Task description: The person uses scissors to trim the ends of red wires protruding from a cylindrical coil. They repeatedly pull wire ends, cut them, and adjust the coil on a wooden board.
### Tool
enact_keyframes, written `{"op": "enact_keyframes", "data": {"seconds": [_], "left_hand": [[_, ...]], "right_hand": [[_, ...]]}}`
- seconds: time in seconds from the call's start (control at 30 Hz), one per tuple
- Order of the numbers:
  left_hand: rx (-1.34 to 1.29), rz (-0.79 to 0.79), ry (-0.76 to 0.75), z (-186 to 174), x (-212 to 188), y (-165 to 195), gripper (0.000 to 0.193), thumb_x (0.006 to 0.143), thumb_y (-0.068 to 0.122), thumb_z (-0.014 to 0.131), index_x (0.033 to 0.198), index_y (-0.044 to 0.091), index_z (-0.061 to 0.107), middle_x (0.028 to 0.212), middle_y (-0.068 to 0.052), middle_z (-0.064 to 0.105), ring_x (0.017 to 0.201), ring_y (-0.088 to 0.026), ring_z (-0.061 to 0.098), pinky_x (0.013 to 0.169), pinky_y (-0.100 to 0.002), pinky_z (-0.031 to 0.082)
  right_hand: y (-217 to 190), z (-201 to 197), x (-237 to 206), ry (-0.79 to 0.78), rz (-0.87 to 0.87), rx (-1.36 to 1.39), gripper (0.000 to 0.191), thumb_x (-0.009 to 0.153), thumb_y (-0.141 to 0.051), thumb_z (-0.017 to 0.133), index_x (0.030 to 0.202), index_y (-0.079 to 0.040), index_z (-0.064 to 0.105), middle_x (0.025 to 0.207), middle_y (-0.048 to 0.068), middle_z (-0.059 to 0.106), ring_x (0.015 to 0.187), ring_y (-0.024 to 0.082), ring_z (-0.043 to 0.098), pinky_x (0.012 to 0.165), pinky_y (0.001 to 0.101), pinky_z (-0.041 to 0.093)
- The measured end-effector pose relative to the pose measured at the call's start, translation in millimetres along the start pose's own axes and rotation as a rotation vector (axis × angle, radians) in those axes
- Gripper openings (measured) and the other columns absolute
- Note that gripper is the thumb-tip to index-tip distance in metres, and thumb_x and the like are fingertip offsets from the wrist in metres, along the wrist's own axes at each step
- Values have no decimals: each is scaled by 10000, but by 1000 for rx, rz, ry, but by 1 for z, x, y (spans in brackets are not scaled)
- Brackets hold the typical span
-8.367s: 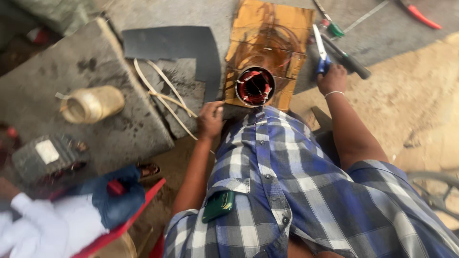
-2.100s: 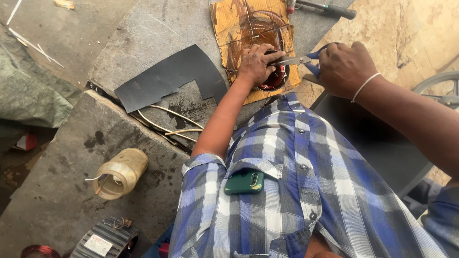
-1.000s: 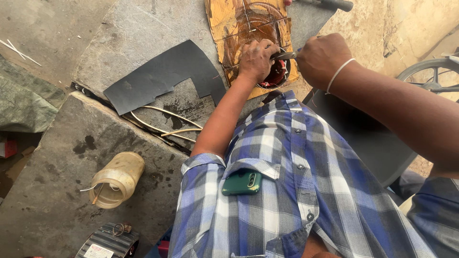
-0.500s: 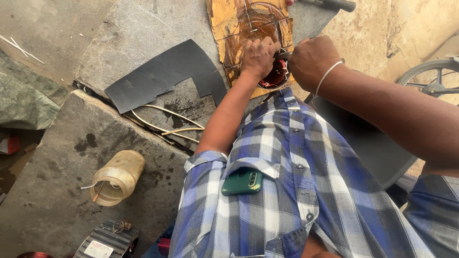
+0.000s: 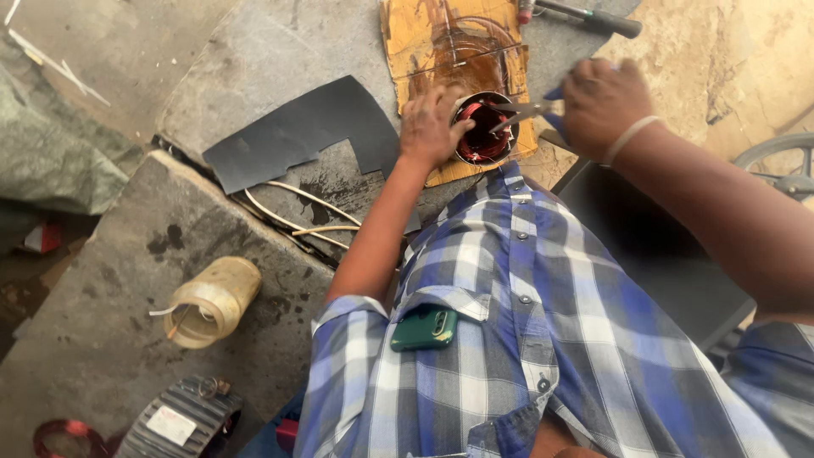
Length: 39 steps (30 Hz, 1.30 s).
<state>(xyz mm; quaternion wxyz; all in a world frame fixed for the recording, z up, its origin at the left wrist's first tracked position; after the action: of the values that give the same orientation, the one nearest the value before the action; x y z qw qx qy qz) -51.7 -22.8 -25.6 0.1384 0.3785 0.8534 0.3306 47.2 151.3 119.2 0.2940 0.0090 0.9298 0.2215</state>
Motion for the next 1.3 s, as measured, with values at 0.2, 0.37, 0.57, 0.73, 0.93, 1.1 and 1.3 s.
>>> {"op": "enact_keyframes", "data": {"seconds": [0.2, 0.37, 0.57, 0.73, 0.93, 1.1, 1.3], "left_hand": [[129, -30, 74, 21, -29, -22, 405, 870, 426, 711, 1202, 197, 674, 1179, -110, 644, 1060, -329, 636, 886, -482, 476], [177, -89, -86, 53, -70, -1, 205, 1113, 301, 574, 1053, 116, 642, 1009, -109, 652, 929, -292, 677, 854, -442, 519], [-409, -270, 117, 59, -91, 13, 236, 930, 299, 663, 971, 87, 759, 902, -170, 748, 829, -341, 721, 743, -432, 566], [-747, -1002, 353, 63, -117, -3, 348, 1041, 377, 610, 990, 56, 734, 849, -154, 749, 775, -273, 767, 697, -392, 616], [-506, -801, 586, 9, -92, -5, 301, 917, 272, 729, 1157, 93, 693, 977, -121, 696, 840, -245, 720, 731, -372, 591], [-405, -707, 436, 4, -61, -25, 239, 908, 270, 754, 1119, 158, 753, 976, -106, 735, 838, -282, 735, 754, -394, 591], [-86, -645, 218, 34, -46, -44, 199, 1017, 211, 551, 984, 124, 727, 965, -150, 714, 835, -377, 711, 734, -495, 584]], "right_hand": [[55, 37, -28, 93, 58, 465, 583, 761, -428, 792, 1257, -133, 711, 1240, 123, 671, 1114, 319, 652, 881, 450, 539], [86, 71, -14, -46, 10, 681, 470, 883, -409, 736, 1311, -214, 741, 1114, 106, 757, 1025, 335, 705, 901, 456, 566], [91, 65, 52, 30, -382, 686, 431, 850, -354, 697, 1218, -132, 740, 1072, 141, 736, 944, 348, 706, 852, 457, 568], [81, 51, 110, -121, -576, 571, 473, 865, -433, 693, 1233, -141, 743, 958, 153, 752, 838, 324, 728, 819, 454, 586], [66, 52, 163, -352, -656, 464, 408, 865, -430, 701, 1162, -165, 790, 773, 139, 769, 700, 299, 694, 708, 438, 586], [45, 52, 181, -402, -734, 519, 401, 862, -444, 718, 1099, -129, 789, 716, 139, 757, 647, 287, 687, 655, 438, 579], [28, 50, 182, -382, -732, 484, 401, 843, -446, 706, 1079, -133, 793, 764, 144, 753, 631, 305, 712, 660, 446, 571]]}}
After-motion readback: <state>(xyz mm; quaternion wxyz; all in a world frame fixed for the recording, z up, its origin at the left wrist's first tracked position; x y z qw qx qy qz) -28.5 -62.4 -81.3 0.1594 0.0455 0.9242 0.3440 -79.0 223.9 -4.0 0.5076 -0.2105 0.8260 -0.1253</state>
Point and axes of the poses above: each hand's wrist, its own x-axis towards the middle knuckle, its own z-axis out of the palm, y = z × x, the point moved 6 cm from there along x, towards the middle knuckle
